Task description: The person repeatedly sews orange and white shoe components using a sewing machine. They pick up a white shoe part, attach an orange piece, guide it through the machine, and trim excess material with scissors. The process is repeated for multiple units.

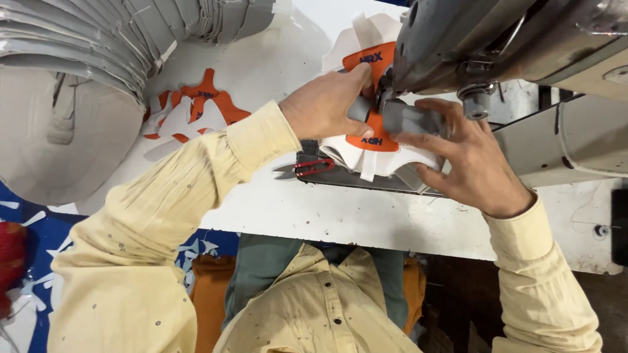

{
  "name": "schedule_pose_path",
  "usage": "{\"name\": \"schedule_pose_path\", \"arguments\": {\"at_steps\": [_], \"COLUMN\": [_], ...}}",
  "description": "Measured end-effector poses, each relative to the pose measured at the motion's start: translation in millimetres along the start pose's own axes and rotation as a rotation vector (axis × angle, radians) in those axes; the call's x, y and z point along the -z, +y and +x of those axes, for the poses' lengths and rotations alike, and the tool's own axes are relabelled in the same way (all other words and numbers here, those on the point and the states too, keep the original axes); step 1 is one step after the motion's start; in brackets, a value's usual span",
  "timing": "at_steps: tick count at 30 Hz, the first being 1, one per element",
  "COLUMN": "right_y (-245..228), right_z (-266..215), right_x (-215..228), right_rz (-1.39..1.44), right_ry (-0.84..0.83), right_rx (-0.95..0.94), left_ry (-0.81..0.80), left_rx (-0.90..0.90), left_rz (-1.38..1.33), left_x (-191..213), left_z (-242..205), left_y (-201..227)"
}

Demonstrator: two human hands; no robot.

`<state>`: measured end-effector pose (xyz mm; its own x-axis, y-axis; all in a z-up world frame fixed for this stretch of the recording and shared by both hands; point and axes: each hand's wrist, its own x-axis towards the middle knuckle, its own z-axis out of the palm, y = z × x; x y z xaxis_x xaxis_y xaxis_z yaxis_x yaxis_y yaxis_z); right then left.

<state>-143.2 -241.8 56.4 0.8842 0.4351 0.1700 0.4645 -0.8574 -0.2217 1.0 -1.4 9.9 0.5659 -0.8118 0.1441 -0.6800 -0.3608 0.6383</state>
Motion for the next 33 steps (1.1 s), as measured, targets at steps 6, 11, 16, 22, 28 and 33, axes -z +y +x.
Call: {"name": "schedule_pose_path", "arguments": {"at_steps": [6, 11, 16, 22, 28, 33], "right_y": [4, 7, 13, -3, -44, -68], "right_z": [0, 6, 6, 2, -5, -3], "right_x": [3, 7, 0, -8, -29, -38], "right_rz": [-0.194, -0.253, -0.251, -0.231, -0.369, -0.262], "right_ry": [-0.003, -0.037, -0.016, -0.042, 0.078, 0.179], "right_rx": [0.06, 0.089, 0.093, -0.009, -0.098, -0.26], "left_ry": [0.054, 0.035, 0.062, 0.034, -0.168, -0.176], "left_rx": [0.048, 0.073, 0.004, -0.112, -0.147, -0.352], "left_rz": [0.061, 0.014, 0.015, 0.048, 0.109, 0.1], "left_x": [-12, -5, -1, 17, 30, 24], "left_z": [-15, -9, 3, 22, 52, 75], "left_y": [0, 0, -12, -17, -21, -42]}}
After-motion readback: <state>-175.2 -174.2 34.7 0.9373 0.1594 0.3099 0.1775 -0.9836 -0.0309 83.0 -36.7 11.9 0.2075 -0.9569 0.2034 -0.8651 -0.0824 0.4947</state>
